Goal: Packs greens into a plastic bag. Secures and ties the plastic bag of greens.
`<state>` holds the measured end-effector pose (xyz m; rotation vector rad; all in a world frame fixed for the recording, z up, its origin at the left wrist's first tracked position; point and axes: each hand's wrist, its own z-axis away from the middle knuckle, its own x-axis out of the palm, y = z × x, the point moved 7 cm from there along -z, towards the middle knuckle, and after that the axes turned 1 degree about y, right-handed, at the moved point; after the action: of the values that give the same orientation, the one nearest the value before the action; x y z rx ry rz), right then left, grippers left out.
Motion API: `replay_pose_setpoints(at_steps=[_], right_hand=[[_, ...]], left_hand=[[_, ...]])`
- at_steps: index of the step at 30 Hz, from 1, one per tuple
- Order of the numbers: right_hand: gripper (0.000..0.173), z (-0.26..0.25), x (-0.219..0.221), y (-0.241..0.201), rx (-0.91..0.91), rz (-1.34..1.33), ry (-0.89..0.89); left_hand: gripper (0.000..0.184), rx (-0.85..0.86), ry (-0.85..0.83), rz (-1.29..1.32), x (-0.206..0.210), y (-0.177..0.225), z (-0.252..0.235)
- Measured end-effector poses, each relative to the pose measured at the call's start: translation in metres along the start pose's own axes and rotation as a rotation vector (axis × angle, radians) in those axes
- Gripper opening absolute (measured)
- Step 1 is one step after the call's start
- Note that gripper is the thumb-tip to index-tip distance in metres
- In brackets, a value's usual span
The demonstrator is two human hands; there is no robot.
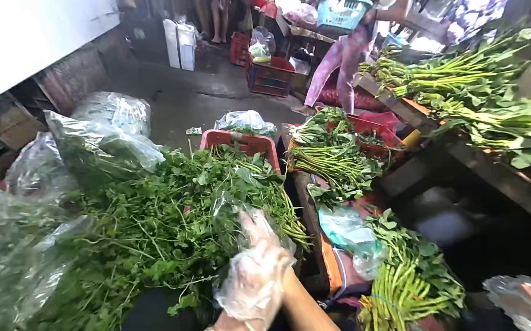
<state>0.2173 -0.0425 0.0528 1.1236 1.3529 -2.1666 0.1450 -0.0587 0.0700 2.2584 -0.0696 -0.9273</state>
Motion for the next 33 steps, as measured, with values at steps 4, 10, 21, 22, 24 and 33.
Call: replay_pose_setpoints(at_steps=[4,10,21,22,24,33], right_hand=[[0.051,-0.022,0.022,0.031,-0.274,-0.042,0.242],[0.062,-0.027,-0.006,0.045,-0.147,-0.581,0.238],[0.063,0.018,0.041,0.037,-0.238,-0.661,0.305],[0.068,0.03,0.046,0.042,-0.303,-0.59,0.343],[0.073,0.054,0.053,0.053,-0.409,-0.367,0.409],[0.036,0.101,-0.019,0.137,-0.283,-0.662,0.739]], left_hand=[[0.02,0.177,-0.144,0.112,0.015,0.037,0.023],[0.048,-0.203,0.165,0.478,-0.041,-0.045,0.032],[0.069,-1.118,0.176,0.777,0.015,-0.128,0.02],[0.068,-1.096,0.173,0.739,0.012,-0.127,0.018],[0.068,-1.088,0.186,0.699,0.007,-0.129,0.016],[0.074,-1.131,-0.168,0.508,0.025,-0.142,-0.001]])
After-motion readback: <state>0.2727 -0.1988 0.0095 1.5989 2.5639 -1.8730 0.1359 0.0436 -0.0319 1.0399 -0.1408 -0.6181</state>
